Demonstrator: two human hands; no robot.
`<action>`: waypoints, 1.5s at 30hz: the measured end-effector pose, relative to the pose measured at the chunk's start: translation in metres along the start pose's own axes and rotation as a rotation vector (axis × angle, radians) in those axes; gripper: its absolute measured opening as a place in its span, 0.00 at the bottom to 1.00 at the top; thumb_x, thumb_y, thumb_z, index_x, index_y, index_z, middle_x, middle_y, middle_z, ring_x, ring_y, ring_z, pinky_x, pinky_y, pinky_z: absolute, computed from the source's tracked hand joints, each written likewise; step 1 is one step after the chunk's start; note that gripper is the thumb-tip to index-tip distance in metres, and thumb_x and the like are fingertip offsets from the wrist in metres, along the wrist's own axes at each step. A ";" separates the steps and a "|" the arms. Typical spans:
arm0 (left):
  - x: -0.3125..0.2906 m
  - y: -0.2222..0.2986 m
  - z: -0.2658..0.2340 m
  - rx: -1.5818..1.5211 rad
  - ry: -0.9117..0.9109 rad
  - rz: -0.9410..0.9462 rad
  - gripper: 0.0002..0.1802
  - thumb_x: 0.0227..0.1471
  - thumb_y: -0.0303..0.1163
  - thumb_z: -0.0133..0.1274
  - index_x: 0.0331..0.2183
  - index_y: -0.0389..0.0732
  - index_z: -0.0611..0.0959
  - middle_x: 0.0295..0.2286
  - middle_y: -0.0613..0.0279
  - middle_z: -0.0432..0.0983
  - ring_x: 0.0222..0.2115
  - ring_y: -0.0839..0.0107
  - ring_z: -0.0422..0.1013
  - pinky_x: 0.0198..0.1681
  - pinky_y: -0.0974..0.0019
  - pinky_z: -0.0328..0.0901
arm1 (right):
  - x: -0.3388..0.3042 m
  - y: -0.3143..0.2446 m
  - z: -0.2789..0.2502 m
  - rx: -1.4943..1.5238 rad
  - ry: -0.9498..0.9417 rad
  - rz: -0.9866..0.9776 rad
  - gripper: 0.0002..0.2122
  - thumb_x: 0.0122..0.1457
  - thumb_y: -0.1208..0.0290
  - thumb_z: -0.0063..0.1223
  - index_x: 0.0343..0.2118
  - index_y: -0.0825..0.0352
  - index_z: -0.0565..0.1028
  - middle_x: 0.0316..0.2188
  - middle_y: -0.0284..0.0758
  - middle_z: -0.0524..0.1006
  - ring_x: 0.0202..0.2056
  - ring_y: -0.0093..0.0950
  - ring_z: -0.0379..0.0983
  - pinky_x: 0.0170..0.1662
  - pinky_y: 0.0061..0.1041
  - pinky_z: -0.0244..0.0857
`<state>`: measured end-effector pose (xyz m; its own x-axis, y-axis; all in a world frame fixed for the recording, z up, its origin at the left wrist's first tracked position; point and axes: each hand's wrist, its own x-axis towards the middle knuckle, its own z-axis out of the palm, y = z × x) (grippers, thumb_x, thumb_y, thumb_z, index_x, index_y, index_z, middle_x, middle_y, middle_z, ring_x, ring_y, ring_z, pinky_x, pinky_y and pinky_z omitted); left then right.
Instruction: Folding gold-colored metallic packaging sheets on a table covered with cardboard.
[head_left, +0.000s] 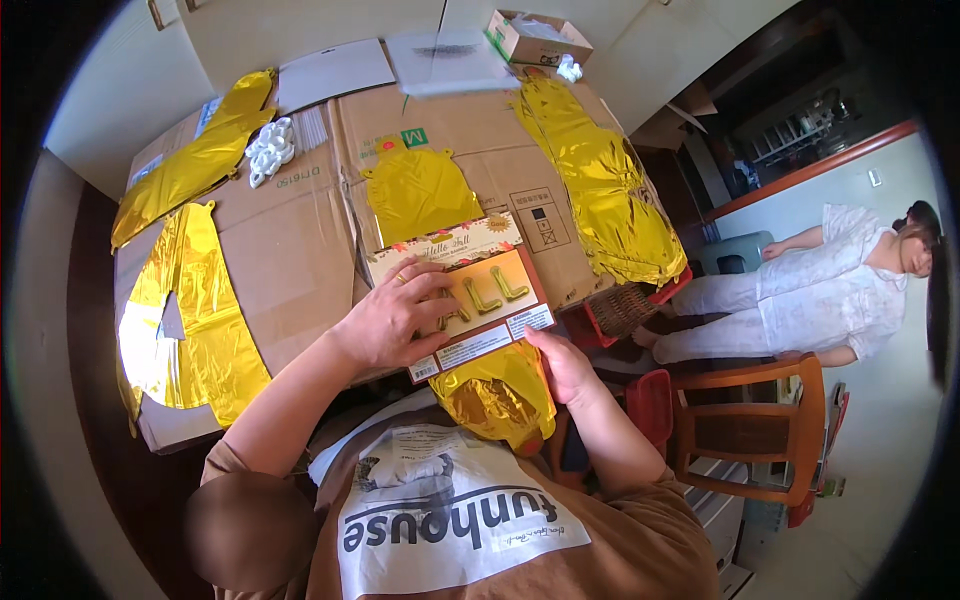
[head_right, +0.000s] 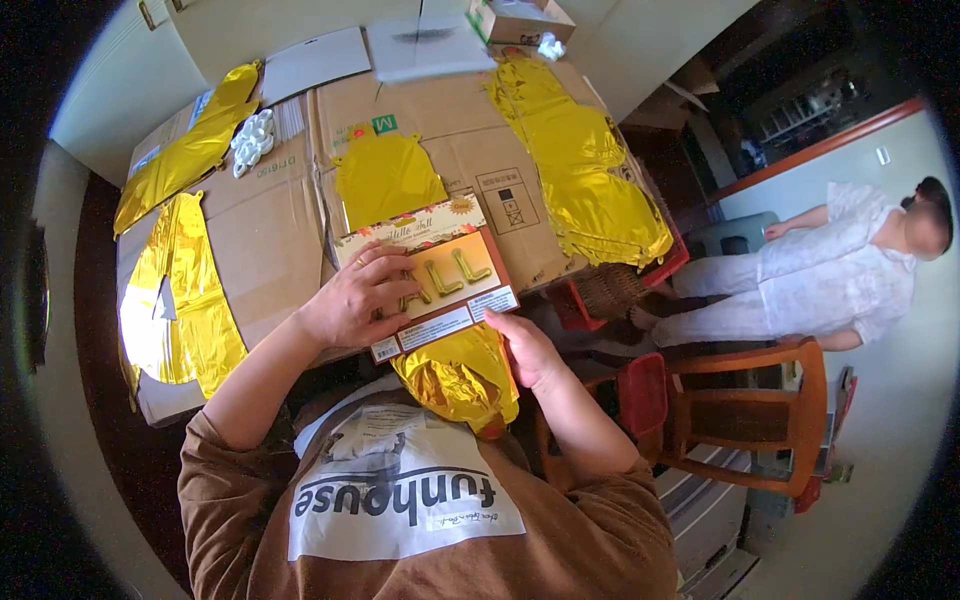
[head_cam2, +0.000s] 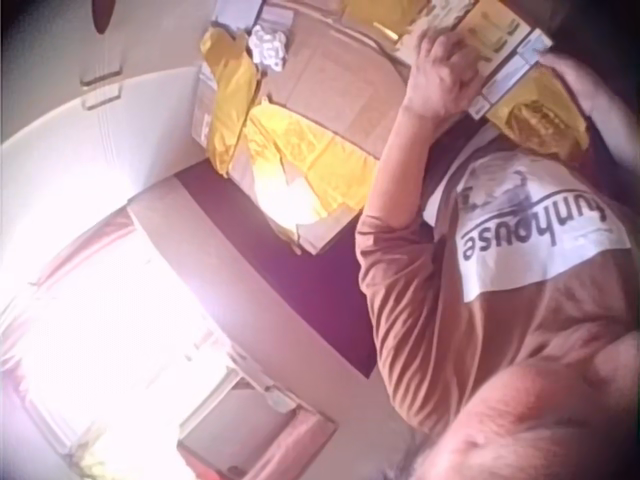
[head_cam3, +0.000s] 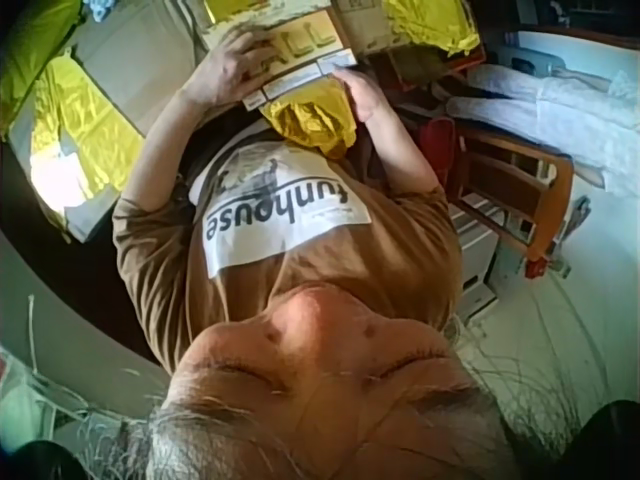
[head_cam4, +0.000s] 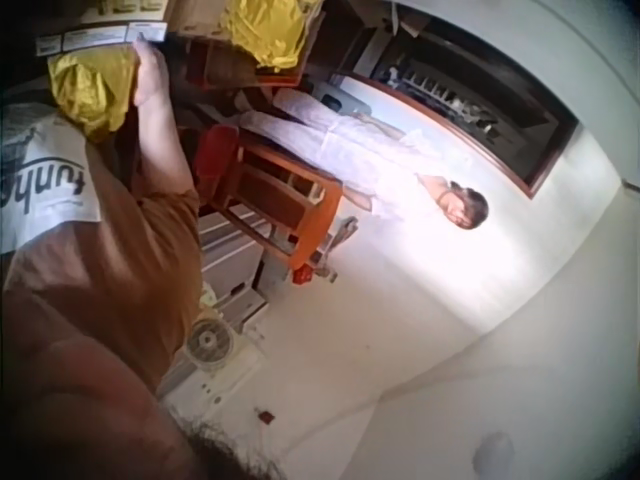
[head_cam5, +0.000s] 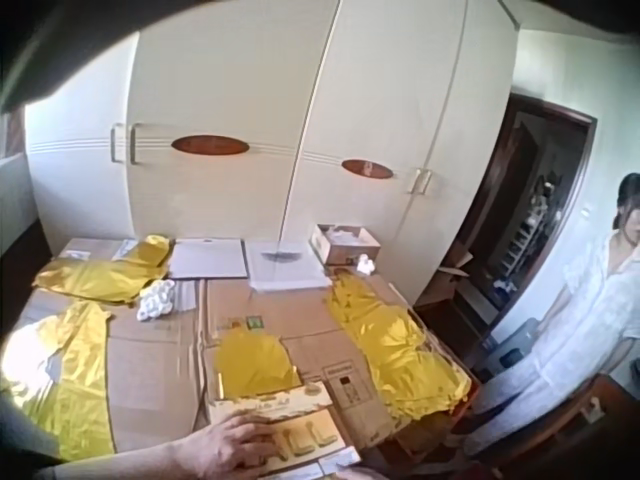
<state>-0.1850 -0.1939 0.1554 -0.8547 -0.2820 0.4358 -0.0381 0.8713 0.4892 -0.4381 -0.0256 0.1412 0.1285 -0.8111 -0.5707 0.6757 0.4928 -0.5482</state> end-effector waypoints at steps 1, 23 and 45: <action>0.000 0.000 0.001 -0.003 0.002 0.001 0.23 0.45 0.35 0.67 0.45 0.41 0.83 0.50 0.51 0.72 0.55 0.50 0.67 0.63 0.47 0.59 | 0.003 0.001 -0.002 -0.058 0.028 -0.012 0.21 0.68 0.64 0.55 0.56 0.74 0.73 0.54 0.41 0.78 0.54 0.33 0.76 0.59 0.35 0.69; -0.002 0.007 -0.001 0.070 0.013 -0.022 0.20 0.50 0.40 0.63 0.44 0.43 0.84 0.50 0.52 0.73 0.56 0.52 0.67 0.65 0.48 0.58 | 0.017 -0.001 -0.014 -0.324 0.053 -0.149 0.17 0.61 0.74 0.61 0.53 0.69 0.76 0.47 0.33 0.80 0.47 0.24 0.76 0.53 0.28 0.70; -0.015 -0.024 -0.034 -0.435 0.704 -0.864 0.18 0.59 0.35 0.58 0.48 0.36 0.81 0.38 0.61 0.77 0.36 0.74 0.75 0.41 0.69 0.70 | 0.069 -0.045 0.115 -2.686 0.364 -1.027 0.03 0.47 0.71 0.58 0.20 0.60 0.80 0.20 0.32 0.78 0.23 0.27 0.76 0.27 0.34 0.62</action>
<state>-0.1534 -0.2241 0.1629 -0.1561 -0.9838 0.0882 -0.1661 0.1142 0.9795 -0.3758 -0.1402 0.1967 0.3279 -0.9346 0.1376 -0.8789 -0.2484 0.4072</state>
